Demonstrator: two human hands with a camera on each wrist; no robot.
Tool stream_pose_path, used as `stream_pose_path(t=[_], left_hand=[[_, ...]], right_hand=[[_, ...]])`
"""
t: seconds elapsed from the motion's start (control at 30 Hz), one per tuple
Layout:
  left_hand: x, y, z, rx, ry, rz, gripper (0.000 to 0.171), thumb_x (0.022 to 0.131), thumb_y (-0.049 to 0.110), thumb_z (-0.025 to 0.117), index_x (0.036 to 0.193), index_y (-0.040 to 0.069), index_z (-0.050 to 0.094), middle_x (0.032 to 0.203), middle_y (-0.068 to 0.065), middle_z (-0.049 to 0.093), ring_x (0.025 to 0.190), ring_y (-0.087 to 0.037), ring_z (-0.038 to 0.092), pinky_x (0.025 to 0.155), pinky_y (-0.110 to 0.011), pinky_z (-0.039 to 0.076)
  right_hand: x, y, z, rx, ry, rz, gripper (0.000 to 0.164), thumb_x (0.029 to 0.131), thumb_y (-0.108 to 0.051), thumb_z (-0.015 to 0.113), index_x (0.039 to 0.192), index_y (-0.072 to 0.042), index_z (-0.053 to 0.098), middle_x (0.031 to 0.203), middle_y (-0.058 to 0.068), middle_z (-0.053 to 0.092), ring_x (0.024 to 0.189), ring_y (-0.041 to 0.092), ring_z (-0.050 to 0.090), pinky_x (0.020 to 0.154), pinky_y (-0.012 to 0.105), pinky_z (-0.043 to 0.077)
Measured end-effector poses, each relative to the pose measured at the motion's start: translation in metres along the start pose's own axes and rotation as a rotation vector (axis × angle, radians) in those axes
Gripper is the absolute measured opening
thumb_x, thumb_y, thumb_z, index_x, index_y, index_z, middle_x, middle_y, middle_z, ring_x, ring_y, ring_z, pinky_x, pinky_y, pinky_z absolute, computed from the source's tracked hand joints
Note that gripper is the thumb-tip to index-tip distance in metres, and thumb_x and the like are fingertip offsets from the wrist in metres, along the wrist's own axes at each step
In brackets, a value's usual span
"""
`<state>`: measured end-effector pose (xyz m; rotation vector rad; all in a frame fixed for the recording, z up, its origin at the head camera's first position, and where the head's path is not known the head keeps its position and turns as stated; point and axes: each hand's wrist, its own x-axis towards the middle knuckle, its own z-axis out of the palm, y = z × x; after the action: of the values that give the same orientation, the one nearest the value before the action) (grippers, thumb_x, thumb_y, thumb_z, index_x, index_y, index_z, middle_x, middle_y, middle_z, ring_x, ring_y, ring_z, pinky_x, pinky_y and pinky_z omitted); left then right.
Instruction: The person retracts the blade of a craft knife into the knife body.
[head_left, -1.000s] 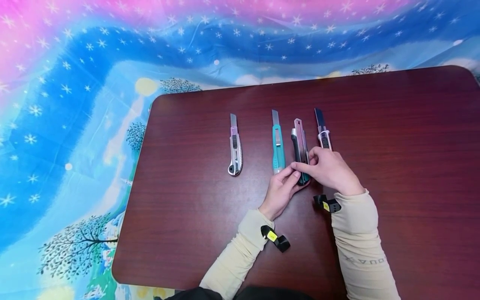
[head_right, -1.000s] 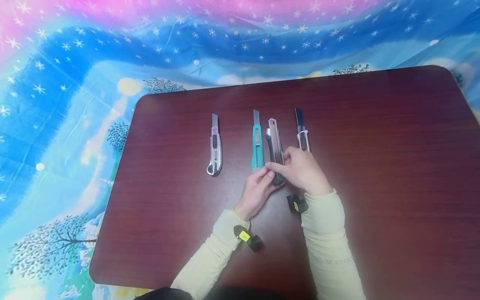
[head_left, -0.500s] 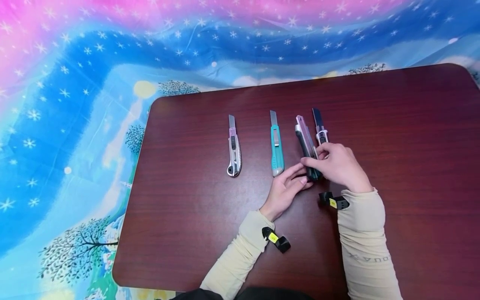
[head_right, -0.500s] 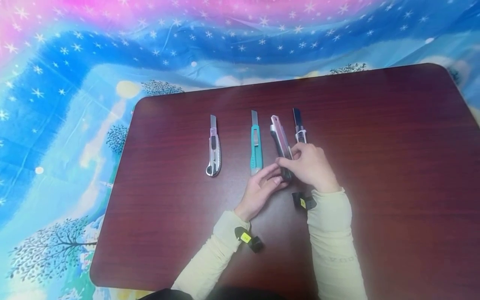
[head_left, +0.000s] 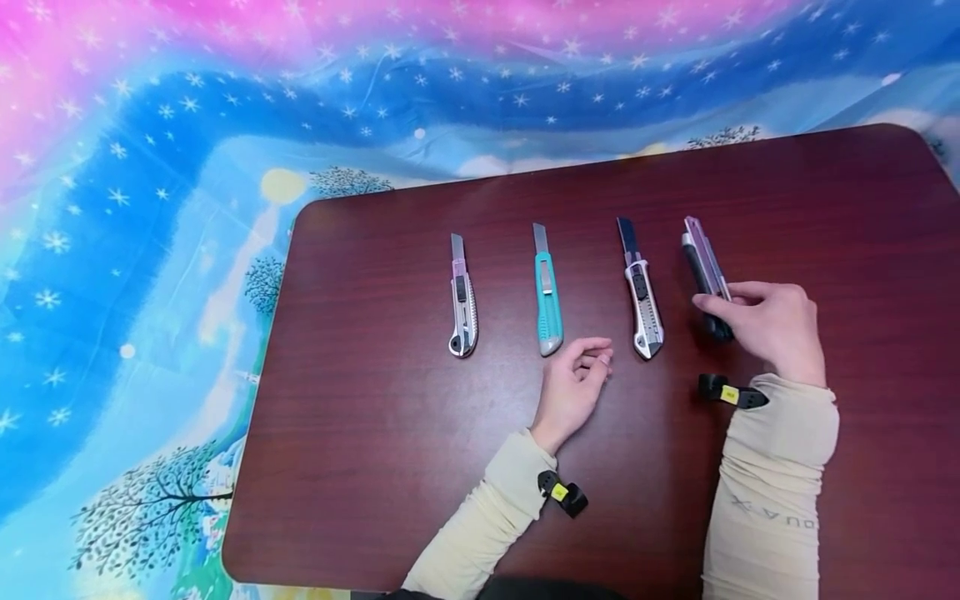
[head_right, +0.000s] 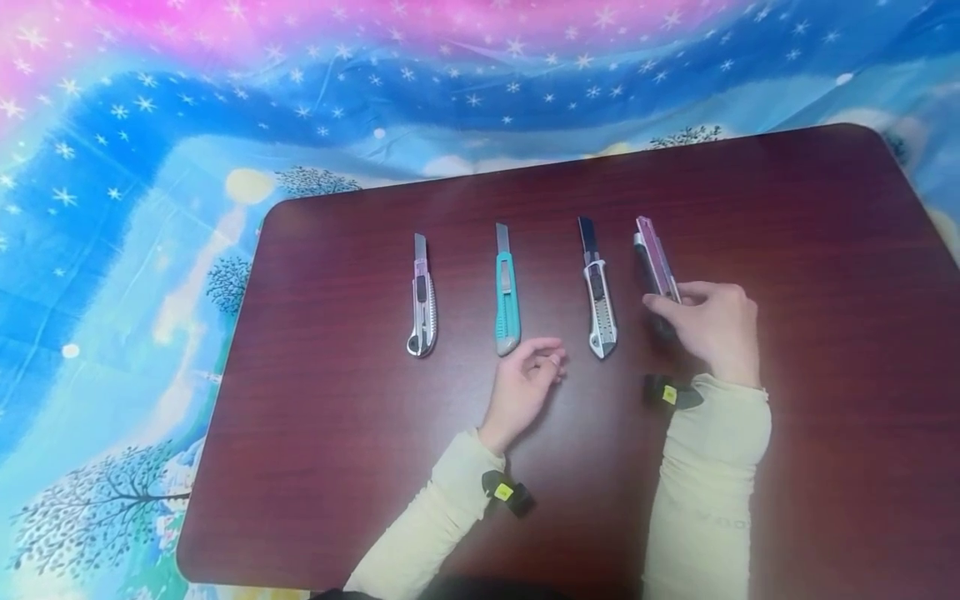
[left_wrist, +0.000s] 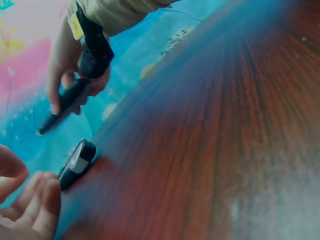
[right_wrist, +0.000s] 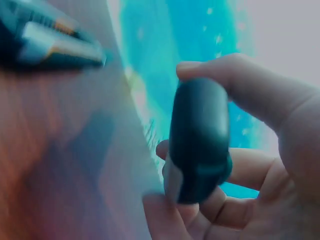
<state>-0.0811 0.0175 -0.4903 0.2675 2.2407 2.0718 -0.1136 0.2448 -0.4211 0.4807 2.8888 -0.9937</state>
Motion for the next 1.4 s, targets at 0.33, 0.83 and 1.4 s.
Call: stream_pose_path(t=[0.33, 0.83, 1.4], left_hand=[[0.010, 0.005, 0.016, 0.343, -0.069, 0.056, 0.027, 0.084, 0.011, 0.060, 0.110, 0.006, 0.058, 0.095, -0.004, 0.058, 0.074, 0.000, 0.054, 0.063, -0.006, 0.048], [0.022, 0.010, 0.030, 0.762, -0.106, 0.147, 0.049, 0.081, 0.027, 0.064, 0.126, 0.017, 0.048, 0.110, -0.002, 0.048, 0.101, -0.012, 0.046, 0.086, -0.013, 0.041], [0.023, 0.006, 0.036, 0.763, -0.131, 0.166, 0.053, 0.080, 0.025, 0.066, 0.128, 0.023, 0.047, 0.112, 0.001, 0.047, 0.097, -0.011, 0.045, 0.078, -0.012, 0.039]], right_hand=[[0.009, 0.031, 0.001, -0.043, 0.011, 0.127, 0.069, 0.074, -0.059, 0.059, 0.113, -0.003, 0.061, 0.107, 0.028, 0.056, 0.091, 0.038, 0.041, 0.058, 0.032, 0.036], [0.017, 0.030, 0.014, -0.067, 0.037, 0.283, 0.065, 0.074, -0.057, 0.060, 0.120, -0.011, 0.057, 0.113, 0.025, 0.053, 0.096, 0.043, 0.046, 0.061, 0.047, 0.041], [0.018, 0.030, 0.018, -0.002, 0.121, 0.307, 0.063, 0.075, -0.052, 0.061, 0.118, -0.006, 0.056, 0.117, 0.023, 0.052, 0.106, 0.042, 0.044, 0.081, 0.053, 0.040]])
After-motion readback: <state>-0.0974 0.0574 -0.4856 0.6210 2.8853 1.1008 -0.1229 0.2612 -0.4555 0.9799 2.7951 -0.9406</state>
